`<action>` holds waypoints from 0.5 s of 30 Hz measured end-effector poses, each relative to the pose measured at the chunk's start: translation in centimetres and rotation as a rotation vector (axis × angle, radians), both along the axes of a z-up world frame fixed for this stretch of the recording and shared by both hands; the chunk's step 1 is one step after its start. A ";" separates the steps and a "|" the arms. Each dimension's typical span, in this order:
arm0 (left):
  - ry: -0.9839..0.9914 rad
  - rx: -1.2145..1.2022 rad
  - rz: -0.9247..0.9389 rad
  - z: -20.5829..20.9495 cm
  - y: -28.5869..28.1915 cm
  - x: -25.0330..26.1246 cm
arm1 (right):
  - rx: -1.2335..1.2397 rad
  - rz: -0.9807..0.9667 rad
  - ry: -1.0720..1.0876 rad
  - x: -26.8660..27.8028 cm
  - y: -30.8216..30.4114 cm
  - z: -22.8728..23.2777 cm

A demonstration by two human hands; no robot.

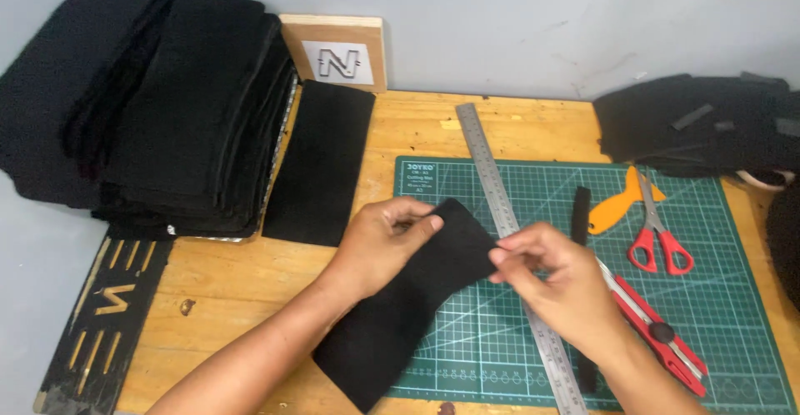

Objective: Trimming loose threads from a fabric strip and using a scraper to smooth the surface

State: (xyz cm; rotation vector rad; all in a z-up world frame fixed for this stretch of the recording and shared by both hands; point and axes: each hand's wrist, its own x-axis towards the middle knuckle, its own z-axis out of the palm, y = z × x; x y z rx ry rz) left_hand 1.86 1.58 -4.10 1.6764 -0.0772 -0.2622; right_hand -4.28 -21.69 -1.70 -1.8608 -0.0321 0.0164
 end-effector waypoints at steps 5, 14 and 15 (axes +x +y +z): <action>-0.180 0.343 -0.029 4.4 -0.6 -1.3 | -0.220 0.014 0.415 -0.3 2.1 4.4; -0.241 0.193 -0.099 4.5 -1.8 -1.5 | -0.360 0.142 0.397 -0.6 0.6 5.6; -0.235 0.180 -0.080 4.7 -1.7 -1.6 | -0.466 0.201 0.386 -0.5 0.1 6.1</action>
